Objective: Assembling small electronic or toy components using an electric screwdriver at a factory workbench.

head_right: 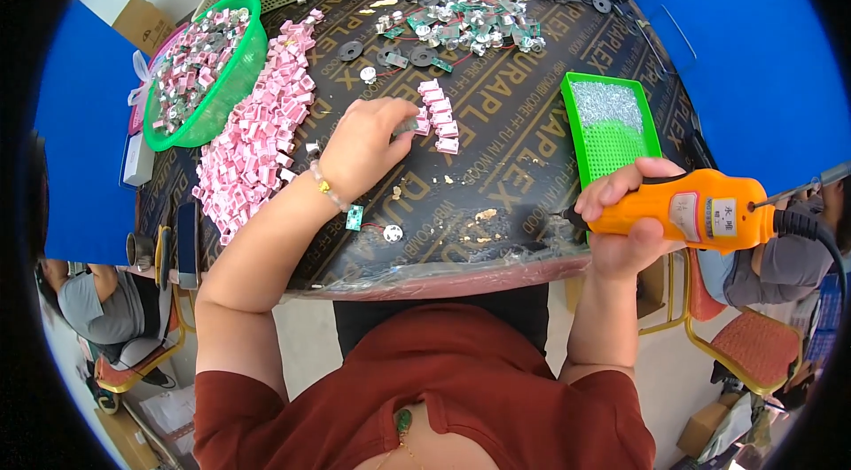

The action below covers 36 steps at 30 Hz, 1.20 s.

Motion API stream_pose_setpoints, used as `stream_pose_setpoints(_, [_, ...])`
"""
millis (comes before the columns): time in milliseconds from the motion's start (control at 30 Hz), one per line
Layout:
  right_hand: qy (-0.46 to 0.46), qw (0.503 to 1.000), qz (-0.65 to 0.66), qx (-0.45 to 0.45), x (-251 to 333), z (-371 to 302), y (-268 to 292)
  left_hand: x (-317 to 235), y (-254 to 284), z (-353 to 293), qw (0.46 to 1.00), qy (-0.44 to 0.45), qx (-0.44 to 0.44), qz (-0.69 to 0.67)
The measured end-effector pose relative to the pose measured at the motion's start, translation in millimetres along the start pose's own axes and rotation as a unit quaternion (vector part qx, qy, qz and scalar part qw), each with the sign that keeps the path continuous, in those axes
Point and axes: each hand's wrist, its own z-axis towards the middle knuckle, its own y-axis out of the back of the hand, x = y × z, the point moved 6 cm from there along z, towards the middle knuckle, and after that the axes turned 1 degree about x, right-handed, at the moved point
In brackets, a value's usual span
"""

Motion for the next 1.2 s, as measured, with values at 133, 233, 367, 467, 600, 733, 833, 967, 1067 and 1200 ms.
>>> stream_pose_setpoints(133, [0.008, 1.000, -0.016, -0.006, 5, 2, 6, -3, -11, 7, 0.997, -0.073, -0.006, -0.004])
stream_pose_setpoints(233, [0.026, 0.999, -0.034, -0.017, 15, 5, 16, 1, -20, 10, 0.996, -0.062, 0.042, 0.040])
stream_pose_setpoints(367, [0.066, 0.995, -0.053, -0.060, 28, 13, 32, -2, -15, 1, 0.997, -0.050, 0.029, 0.048])
stream_pose_setpoints(467, [0.093, 0.990, -0.074, -0.081, 36, 23, 56, -11, -9, -8, 0.998, -0.039, 0.024, 0.042])
stream_pose_setpoints(600, [0.084, 0.988, -0.102, -0.082, 32, 31, 84, -60, 0, -19, 0.996, -0.074, 0.001, 0.043])
stream_pose_setpoints(733, [0.069, 0.985, -0.138, -0.072, 14, 31, 96, -89, -19, -34, 0.997, -0.066, 0.019, 0.028])
stream_pose_setpoints(833, [0.057, 0.985, -0.143, -0.076, 7, 30, 101, -93, -27, -37, 0.999, -0.038, 0.027, 0.012])
stream_pose_setpoints(967, [0.055, 0.985, -0.139, -0.081, 4, 30, 107, -93, -30, -40, 0.999, -0.023, 0.029, 0.000])
stream_pose_setpoints(1067, [0.056, 0.986, -0.135, -0.081, 5, 31, 107, -92, -28, -41, 1.000, -0.010, 0.005, -0.004])
stream_pose_setpoints(1200, [0.058, 0.985, -0.144, -0.080, 4, 30, 108, -86, -26, -42, 0.999, 0.031, -0.005, -0.020])
